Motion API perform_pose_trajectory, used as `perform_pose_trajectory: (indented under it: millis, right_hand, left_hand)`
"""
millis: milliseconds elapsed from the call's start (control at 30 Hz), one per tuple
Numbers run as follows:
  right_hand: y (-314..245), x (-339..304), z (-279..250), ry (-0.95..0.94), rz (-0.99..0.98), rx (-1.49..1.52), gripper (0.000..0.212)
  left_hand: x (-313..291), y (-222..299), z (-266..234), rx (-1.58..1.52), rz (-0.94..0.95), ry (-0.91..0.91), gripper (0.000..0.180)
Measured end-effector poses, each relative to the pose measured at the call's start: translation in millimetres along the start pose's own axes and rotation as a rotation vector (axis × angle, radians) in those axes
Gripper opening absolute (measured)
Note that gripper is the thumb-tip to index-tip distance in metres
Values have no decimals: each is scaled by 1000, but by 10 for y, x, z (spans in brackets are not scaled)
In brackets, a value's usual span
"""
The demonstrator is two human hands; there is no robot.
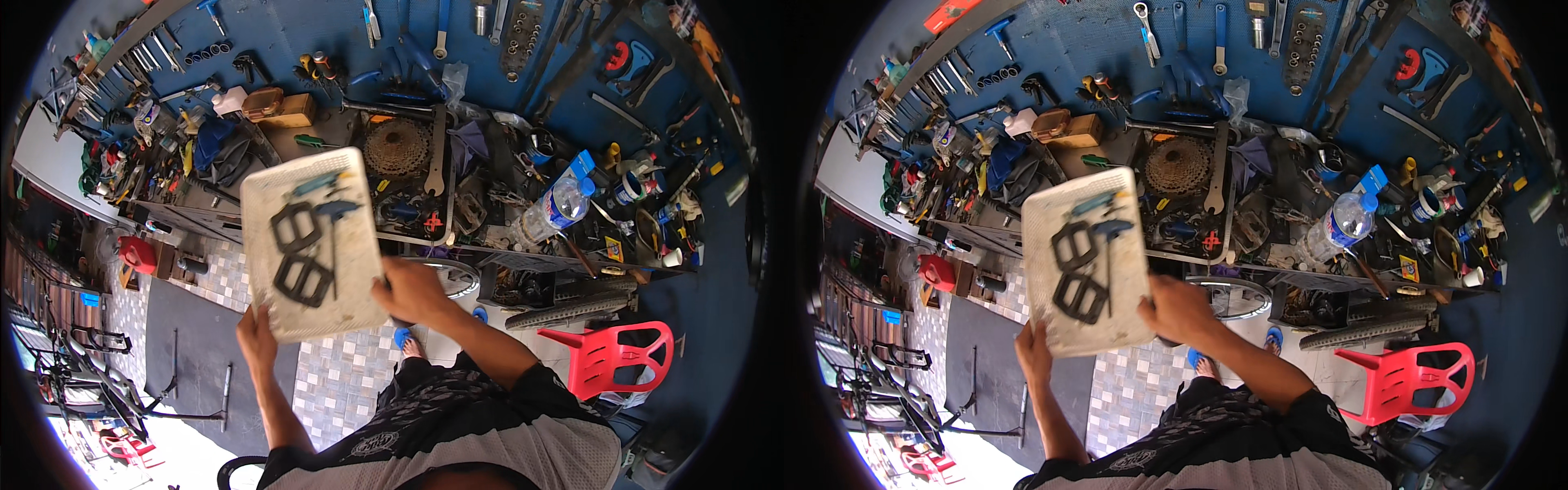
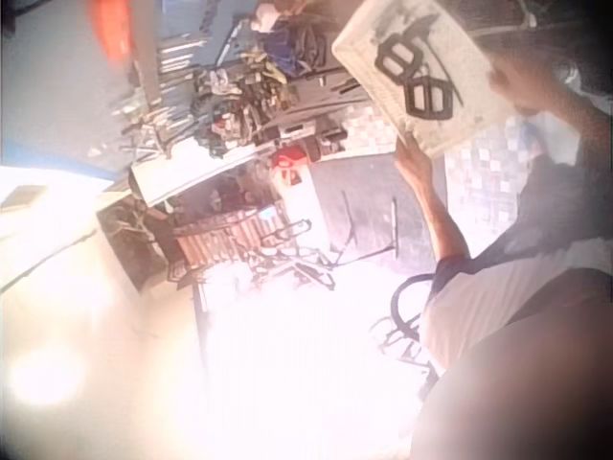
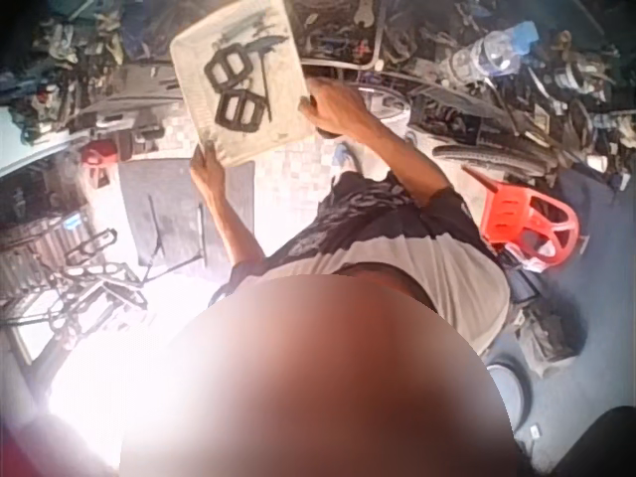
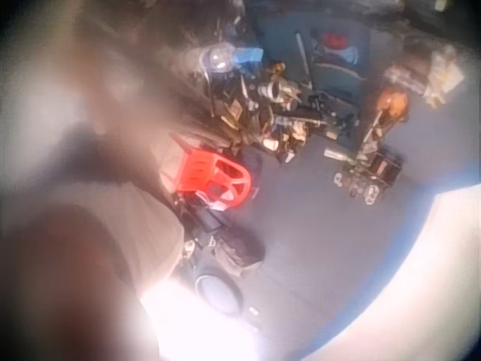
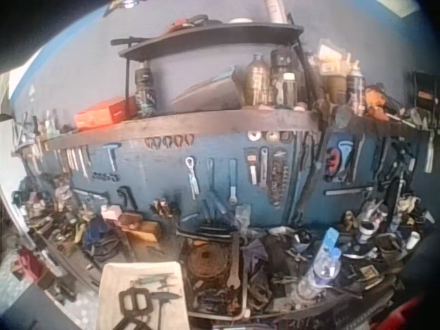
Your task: The person inflates a bicycle tire using a floor pump. They attach the pump to the valve, pump air into the tire, and check the pressure with a gauge. The person also adjusts the bicycle's position and handles tools in the workshop.
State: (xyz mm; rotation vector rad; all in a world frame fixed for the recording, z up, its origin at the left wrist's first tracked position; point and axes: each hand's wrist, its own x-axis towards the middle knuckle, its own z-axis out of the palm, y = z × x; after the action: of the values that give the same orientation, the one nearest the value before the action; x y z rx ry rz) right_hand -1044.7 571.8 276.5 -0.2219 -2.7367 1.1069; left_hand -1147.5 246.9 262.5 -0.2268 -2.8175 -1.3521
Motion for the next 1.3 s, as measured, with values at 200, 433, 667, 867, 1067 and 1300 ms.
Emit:
perform_pose_trajectory:
  millis: [200,433,667,867,1067,1300]
  right_hand:
    - [-397,26,403,-284,-137,83,37]
    - [-399,-35,454,-302,-143,102,35]
    - [61,19,-217,-99,-51,52,35]
    - [620,101,-993,159,44,6,25]
    - [1105,-19,-1391,265,189,-32,27]
    - [991,-149,-1381,283,458,-21,32]
  left_hand:
    - [-683,-208,-588,66,-174,141,35]
    - [-844,-220,-581,59,-211,161,34]
    - [-260,312,32,31,-83,59,29]
    - [384,890,1060,-221,60,-73,28]
    - [748,1319,1809,-213,232,-170,31]
    - [998,1251,1955,-324,362,-407,41]
